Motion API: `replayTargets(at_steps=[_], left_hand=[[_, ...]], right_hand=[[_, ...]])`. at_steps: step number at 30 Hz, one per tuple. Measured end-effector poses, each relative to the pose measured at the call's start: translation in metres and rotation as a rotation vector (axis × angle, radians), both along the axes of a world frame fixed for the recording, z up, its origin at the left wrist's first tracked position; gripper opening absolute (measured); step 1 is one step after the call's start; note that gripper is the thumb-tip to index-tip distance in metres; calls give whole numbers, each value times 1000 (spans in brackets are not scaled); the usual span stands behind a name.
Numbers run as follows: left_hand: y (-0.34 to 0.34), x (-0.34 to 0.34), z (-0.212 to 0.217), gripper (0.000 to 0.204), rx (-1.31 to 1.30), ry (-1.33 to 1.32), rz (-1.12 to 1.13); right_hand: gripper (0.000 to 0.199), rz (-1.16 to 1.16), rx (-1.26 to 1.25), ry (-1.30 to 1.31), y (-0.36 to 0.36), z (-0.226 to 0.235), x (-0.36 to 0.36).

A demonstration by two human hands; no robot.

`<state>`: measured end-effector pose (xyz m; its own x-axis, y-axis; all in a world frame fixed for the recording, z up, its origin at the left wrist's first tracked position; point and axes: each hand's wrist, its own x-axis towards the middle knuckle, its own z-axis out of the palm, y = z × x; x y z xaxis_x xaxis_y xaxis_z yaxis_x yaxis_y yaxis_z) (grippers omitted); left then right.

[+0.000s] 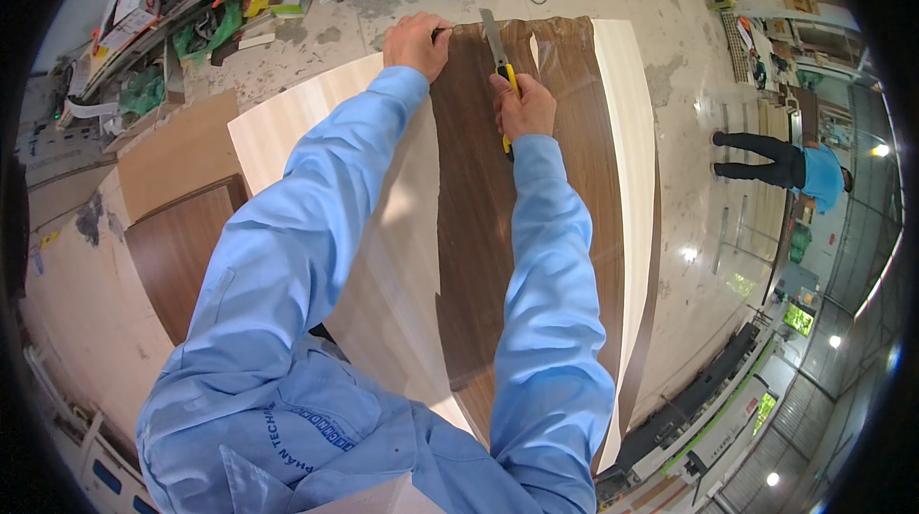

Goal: The person removes a large wood-veneer panel from a vacuum press machine with a coworker, then uses a utility knife to trim the excess veneer around the panel's edges. The trimmed veneer pieces are peeled away and discarded.

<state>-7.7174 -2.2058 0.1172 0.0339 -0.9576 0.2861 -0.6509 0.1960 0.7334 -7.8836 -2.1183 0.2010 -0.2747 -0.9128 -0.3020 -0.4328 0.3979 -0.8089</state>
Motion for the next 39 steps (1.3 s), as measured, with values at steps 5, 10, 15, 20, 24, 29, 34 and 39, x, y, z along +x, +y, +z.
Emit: replayTargets(at_steps=[5, 10, 15, 20, 24, 29, 34, 39], left_hand=[[-1, 0, 0, 6, -5, 11, -4], [-1, 0, -2, 6, -7, 8, 5], [-1, -1, -2, 7, -42, 25, 16], [-1, 0, 0, 8, -35, 22, -1], [-1, 0, 1, 9, -26, 9, -10], [-1, 0, 3, 9, 24, 0, -11], [-2, 1, 2, 7, 29, 5, -17], [-2, 1, -1, 3, -5, 43, -14]], right_hand=[[43, -51, 62, 17, -2, 5, 1], [33, -70, 70, -61, 1, 0, -6], [30, 69, -20, -276, 9, -13, -22], [59, 135, -25, -82, 10, -19, -23], [63, 311, -155, 343, -5, -20, -14], [60, 401, -263, 525, -28, -35, 0], [59, 419, -285, 651, -44, -47, 3], [56, 431, -225, 725, -51, -46, 7]])
